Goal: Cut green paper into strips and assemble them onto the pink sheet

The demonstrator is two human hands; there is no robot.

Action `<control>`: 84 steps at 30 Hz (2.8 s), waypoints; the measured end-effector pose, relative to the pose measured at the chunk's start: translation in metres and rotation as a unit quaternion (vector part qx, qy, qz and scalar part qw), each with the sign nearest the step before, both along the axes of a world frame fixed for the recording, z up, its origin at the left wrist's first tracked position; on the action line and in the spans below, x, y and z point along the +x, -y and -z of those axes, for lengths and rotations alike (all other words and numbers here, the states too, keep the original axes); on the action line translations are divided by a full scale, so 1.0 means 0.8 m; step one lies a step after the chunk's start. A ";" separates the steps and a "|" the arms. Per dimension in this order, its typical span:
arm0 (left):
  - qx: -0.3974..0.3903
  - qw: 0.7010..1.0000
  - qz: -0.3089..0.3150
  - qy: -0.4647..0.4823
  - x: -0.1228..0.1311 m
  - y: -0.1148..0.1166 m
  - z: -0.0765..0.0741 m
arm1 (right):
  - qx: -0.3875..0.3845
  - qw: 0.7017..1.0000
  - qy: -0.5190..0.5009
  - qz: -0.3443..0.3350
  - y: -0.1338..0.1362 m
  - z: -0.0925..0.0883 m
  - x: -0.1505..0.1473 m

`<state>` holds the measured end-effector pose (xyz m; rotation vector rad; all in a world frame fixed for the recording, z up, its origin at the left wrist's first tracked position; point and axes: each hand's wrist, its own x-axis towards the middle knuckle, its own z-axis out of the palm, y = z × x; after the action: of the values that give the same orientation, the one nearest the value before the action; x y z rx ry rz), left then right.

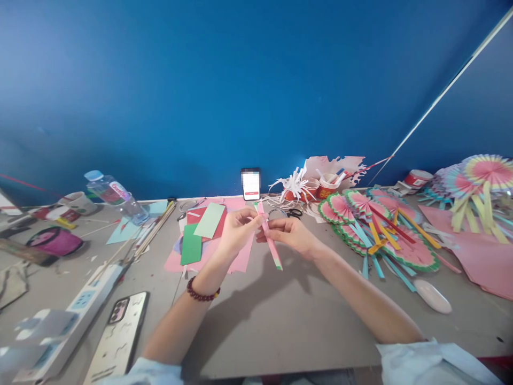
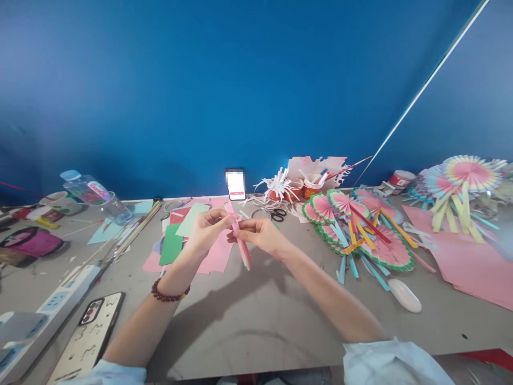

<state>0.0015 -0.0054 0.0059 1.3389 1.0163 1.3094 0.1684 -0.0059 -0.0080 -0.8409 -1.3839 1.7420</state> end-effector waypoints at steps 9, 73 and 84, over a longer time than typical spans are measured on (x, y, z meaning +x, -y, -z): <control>0.000 1.000 -0.007 0.008 -0.001 -0.001 0.000 | -0.018 1.000 0.015 -0.001 0.000 -0.002 -0.001; 0.003 1.000 -0.003 -0.024 -0.005 -0.002 -0.004 | -0.022 1.000 -0.008 -0.017 0.001 0.002 0.001; -0.005 0.999 -0.034 -0.005 -0.006 -0.006 -0.002 | -0.050 0.998 -0.005 -0.023 -0.001 0.007 0.000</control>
<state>-0.0032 -0.0002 0.0078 1.3154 1.0821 1.3466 0.1684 -0.0054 -0.0139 -0.8594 -1.3294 1.8617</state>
